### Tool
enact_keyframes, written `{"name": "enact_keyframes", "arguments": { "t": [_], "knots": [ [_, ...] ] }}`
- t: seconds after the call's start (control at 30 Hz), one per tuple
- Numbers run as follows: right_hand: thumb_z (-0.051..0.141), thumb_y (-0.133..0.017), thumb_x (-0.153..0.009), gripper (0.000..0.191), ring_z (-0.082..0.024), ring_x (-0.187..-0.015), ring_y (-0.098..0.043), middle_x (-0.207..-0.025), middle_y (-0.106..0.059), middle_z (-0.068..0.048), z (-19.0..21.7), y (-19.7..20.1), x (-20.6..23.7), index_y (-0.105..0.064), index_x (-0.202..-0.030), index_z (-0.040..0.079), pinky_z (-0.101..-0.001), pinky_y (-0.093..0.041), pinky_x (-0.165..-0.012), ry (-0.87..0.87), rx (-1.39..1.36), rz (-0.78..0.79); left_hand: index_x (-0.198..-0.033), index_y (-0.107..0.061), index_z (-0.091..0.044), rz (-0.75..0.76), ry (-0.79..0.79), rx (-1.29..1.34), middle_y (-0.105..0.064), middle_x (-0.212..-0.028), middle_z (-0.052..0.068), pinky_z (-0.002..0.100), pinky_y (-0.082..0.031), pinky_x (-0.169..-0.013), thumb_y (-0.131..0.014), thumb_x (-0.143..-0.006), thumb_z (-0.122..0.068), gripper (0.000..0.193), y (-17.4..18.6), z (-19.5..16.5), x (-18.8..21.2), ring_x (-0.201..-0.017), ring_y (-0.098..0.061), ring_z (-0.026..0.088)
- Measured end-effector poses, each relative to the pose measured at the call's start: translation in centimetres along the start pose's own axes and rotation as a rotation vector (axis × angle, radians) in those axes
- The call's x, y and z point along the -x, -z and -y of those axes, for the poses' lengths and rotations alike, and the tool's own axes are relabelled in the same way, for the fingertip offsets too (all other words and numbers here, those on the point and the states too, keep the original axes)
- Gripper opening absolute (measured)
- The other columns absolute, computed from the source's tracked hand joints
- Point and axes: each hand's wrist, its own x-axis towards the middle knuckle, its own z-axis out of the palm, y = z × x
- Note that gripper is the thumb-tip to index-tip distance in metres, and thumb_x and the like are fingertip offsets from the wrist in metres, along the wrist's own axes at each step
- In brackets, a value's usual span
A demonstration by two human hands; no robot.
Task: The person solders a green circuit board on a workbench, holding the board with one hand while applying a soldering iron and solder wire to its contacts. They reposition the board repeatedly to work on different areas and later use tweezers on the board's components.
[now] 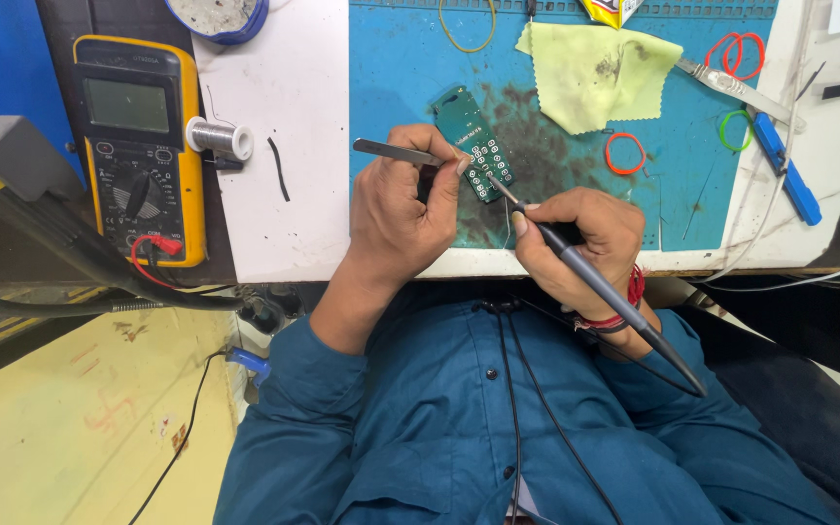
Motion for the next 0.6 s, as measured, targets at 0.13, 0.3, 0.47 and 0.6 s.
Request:
{"name": "enact_keyframes", "arguments": {
  "t": [0.13, 0.3, 0.47, 0.6],
  "knots": [
    [-0.001, -0.081, -0.086, 0.012, -0.013, -0.065, -0.063, -0.078, -0.068, -0.007, -0.03, -0.01, -0.06, -0.070, -0.092, -0.001, -0.0245, -0.043, -0.055, 0.029, 0.011, 0.002, -0.107, -0.053, -0.005, 0.000, 0.012, 0.003, -0.068, -0.090, 0.005, 0.028, -0.054, -0.064, -0.070, -0.103, -0.004, 0.017, 0.03, -0.04, -0.01, -0.072, -0.070, 0.014],
    [0.000, -0.081, -0.087, 0.013, -0.014, -0.067, -0.064, -0.081, -0.069, -0.008, 0.06, 0.01, -0.13, -0.070, -0.094, -0.001, -0.0263, -0.045, -0.060, 0.042, 0.005, 0.005, -0.107, -0.053, -0.005, -0.003, 0.024, 0.009, -0.069, -0.089, 0.005, 0.028, -0.055, -0.064, -0.070, -0.102, -0.003, 0.017, 0.03, -0.05, 0.02, -0.072, -0.070, 0.015],
    [0.000, -0.081, -0.088, 0.013, -0.013, -0.067, -0.065, -0.080, -0.069, -0.008, 0.12, 0.06, -0.07, -0.070, -0.094, -0.001, -0.0259, -0.046, -0.060, -0.005, 0.004, 0.006, -0.107, -0.053, -0.005, -0.006, 0.028, 0.027, -0.069, -0.091, 0.005, 0.028, -0.056, -0.066, -0.069, -0.103, -0.003, 0.017, 0.04, -0.05, 0.00, -0.074, -0.072, 0.015],
    [-0.001, -0.080, -0.089, 0.012, -0.013, -0.068, -0.066, -0.080, -0.069, -0.008, -0.12, 0.28, -0.11, -0.068, -0.094, -0.001, -0.0235, -0.047, -0.057, 0.005, 0.003, 0.011, -0.106, -0.053, -0.005, -0.002, 0.016, 0.009, -0.068, -0.090, 0.006, 0.028, -0.055, -0.064, -0.070, -0.102, -0.003, 0.017, -0.14, -0.03, -0.18, -0.072, -0.070, 0.015]
  ]
}}
